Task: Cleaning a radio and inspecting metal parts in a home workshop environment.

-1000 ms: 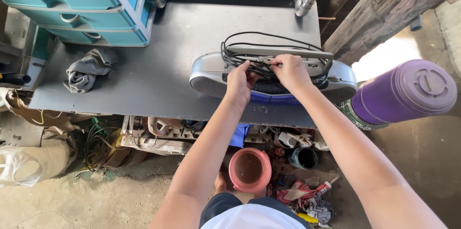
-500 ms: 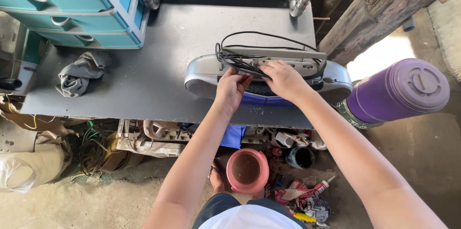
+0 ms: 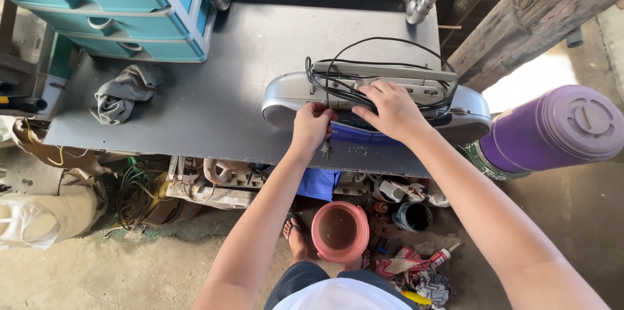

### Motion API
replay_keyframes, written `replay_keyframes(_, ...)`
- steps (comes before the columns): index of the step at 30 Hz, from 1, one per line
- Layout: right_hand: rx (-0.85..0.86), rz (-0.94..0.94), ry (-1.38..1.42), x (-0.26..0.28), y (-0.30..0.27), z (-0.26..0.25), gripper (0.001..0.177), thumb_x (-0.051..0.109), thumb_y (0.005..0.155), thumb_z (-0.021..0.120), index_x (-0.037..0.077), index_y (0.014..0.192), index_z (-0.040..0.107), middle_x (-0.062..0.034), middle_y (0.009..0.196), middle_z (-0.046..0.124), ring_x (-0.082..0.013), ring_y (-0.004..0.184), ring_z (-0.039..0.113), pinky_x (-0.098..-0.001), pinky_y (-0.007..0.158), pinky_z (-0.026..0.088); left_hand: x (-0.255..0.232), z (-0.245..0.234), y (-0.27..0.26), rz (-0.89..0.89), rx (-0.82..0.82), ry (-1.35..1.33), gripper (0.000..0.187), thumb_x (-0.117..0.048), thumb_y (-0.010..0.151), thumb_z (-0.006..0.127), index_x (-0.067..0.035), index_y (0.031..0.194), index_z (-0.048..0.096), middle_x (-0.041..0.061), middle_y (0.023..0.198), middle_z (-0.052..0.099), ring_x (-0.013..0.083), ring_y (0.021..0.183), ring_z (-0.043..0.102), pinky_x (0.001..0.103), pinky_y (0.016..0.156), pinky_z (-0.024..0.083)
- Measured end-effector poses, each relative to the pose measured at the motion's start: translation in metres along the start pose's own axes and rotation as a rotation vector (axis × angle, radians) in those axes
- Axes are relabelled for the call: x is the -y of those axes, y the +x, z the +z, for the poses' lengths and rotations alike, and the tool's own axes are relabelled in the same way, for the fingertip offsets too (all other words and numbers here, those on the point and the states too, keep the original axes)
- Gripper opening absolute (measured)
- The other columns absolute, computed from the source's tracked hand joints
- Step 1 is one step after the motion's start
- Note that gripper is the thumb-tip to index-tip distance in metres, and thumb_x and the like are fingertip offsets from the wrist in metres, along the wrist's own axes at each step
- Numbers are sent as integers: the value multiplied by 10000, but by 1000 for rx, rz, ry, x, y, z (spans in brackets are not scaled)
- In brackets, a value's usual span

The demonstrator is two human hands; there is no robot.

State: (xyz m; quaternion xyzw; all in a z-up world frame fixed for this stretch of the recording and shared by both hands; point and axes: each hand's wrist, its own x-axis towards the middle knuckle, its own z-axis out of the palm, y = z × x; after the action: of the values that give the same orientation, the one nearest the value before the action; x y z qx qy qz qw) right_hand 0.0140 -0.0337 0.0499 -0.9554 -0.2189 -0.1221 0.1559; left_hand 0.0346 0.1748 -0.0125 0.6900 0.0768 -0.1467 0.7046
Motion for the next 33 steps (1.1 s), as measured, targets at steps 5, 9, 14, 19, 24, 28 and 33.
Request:
replay_keyframes(5, -108, -83, -10, 18, 7, 11, 396, 269, 986, 648, 39, 1308, 654, -148, 1267, 629, -325, 1204, 599, -472, 1054, 474, 4, -11, -13, -128, 41, -79, 173, -89, 940, 621, 39, 1050, 664, 64, 790, 721, 98, 611, 603, 270, 566, 533)
replay_keyframes(9, -171, -204, 194, 40, -3, 16, 341, 39, 929, 610, 63, 1259, 691, -187, 1321, 639, -341, 1257, 601, -444, 1055, 495, -6, -4, -36, -268, 156, -423, 109, -93, 953, 602, 0, 1005, 627, 74, 814, 711, 114, 629, 633, 296, 594, 576)
replay_keyframes(14, -121, 309, 612, 38, 9, 15, 239, 137, 1032, 595, 25, 1237, 648, -142, 1174, 702, -274, 1083, 699, -405, 939, 550, 1, 3, -28, -218, 193, -307, 108, -96, 963, 616, 0, 1012, 632, 72, 849, 701, 119, 643, 650, 301, 628, 603)
replay_keyframes(19, -416, 315, 281, 2, 41, 30, 221, 123, 1039, 578, 12, 1187, 698, -152, 1180, 692, -325, 1080, 685, -407, 950, 554, 4, 12, -20, -154, 146, -157, 169, -92, 939, 607, 19, 1067, 610, 71, 833, 686, 129, 638, 637, 294, 609, 579)
replay_keyframes(24, -65, 252, 72, -31, 77, 40, 260, 301, 952, 733, 80, 1085, 765, -150, 1062, 687, -351, 1050, 651, -452, 937, 518, -14, 12, -28, 6, -36, -9, 385, -68, 847, 645, 29, 1183, 483, 94, 852, 656, 150, 624, 641, 303, 552, 561)
replay_keyframes(28, 4, 145, 216, -5, 83, 12, 264, 275, 924, 695, 87, 1098, 757, -137, 1078, 678, -338, 1013, 655, -449, 846, 523, -29, 14, -29, 100, -82, -37, 480, -33, 827, 656, 22, 1219, 385, 118, 844, 647, 161, 611, 654, 314, 526, 574)
replay_keyframes(33, -1, -165, 304, -8, 109, 31, 193, 215, 991, 633, 79, 1061, 751, -94, 1061, 726, -295, 1001, 694, -409, 889, 546, -29, 21, -28, 104, -61, -94, 464, 12, 845, 614, -19, 1231, 359, 134, 836, 645, 166, 602, 672, 316, 542, 605)
